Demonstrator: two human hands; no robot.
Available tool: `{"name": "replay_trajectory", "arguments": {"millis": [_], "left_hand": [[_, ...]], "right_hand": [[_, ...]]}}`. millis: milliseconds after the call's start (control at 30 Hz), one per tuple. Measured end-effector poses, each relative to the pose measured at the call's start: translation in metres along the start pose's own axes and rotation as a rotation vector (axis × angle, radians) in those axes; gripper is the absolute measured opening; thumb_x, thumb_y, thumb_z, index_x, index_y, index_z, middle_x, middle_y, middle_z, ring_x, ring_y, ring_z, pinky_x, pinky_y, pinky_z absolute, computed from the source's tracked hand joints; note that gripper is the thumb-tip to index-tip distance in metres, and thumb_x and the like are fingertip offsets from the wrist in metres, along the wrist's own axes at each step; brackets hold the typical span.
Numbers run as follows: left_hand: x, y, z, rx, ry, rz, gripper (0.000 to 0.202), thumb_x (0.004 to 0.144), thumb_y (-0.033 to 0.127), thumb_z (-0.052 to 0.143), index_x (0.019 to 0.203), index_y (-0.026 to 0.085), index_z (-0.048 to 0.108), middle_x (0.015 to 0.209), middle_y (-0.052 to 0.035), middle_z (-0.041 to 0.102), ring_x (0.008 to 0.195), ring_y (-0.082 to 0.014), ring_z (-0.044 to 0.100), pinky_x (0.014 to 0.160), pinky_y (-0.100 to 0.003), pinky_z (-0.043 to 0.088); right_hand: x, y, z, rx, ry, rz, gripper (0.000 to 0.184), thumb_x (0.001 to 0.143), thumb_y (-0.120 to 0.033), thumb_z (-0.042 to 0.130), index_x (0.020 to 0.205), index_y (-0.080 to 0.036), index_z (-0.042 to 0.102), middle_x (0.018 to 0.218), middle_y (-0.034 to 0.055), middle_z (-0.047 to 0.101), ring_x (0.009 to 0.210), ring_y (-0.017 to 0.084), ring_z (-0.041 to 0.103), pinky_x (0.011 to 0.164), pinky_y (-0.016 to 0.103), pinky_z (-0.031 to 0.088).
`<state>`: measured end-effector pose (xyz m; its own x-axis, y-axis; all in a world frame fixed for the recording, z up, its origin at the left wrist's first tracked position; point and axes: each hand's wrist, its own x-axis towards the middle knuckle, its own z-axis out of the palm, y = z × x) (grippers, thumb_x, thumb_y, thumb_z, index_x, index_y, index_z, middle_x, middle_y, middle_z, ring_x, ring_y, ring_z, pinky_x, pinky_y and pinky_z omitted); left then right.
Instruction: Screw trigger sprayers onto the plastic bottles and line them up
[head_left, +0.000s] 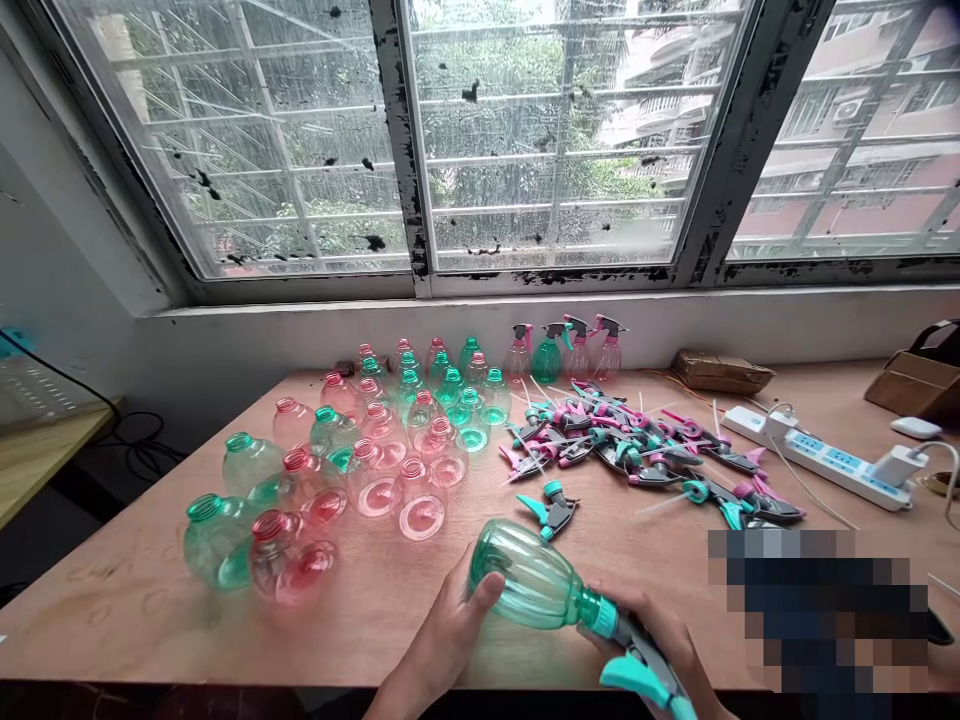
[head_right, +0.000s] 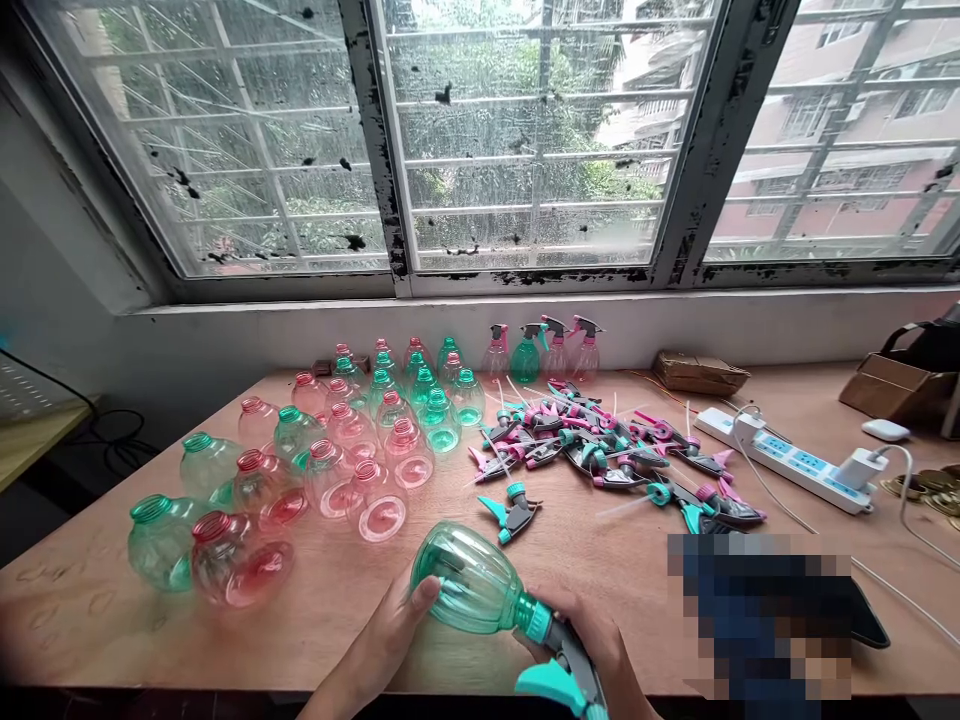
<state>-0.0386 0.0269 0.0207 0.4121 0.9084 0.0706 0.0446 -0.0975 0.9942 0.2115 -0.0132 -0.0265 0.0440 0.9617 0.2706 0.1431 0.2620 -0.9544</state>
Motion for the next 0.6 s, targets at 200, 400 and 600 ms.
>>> {"name": "replay_trajectory", "arguments": {"millis": [200,400,600], "left_hand": [[-0.005,0.001,0.001,0.03,-0.058,0.011,0.062,0.096,0.054,0.056,0.15,0.026,0.044,0.151,-0.0059,0.055,0.137,-0.033,0.049,0.119,-0.043,0.033],[-0.008,-0.013,0.0,0.13,-0.047,-0.039,0.089,0.088,0.045,0.072,0.159,0.03,0.021,0.168,-0.0068,0.03,0.156,-0.0322,0.02,0.129,-0.049,0.013],[-0.009,-0.023,0.0,0.174,-0.04,-0.036,0.094,0.093,0.04,0.067,0.16,0.036,0.001,0.173,-0.0038,0.009,0.158,-0.0296,0.009,0.129,-0.051,0.002]], "right_hand": [[0.007,0.0,-0.002,-0.046,0.054,0.08,0.026,0.073,-0.041,0.083,0.095,-0.028,0.075,0.075,0.0013,0.076,0.066,0.025,0.069,0.059,0.032,0.058],[0.014,0.003,-0.009,0.165,-0.044,0.24,0.031,0.079,-0.048,0.077,0.096,-0.024,0.069,0.054,-0.0042,0.063,0.051,0.018,0.055,0.053,0.031,0.049],[0.017,0.006,-0.01,0.168,-0.112,0.271,0.041,0.082,-0.053,0.073,0.105,-0.02,0.068,0.057,-0.0038,0.061,0.054,0.018,0.053,0.056,0.033,0.046]]}}
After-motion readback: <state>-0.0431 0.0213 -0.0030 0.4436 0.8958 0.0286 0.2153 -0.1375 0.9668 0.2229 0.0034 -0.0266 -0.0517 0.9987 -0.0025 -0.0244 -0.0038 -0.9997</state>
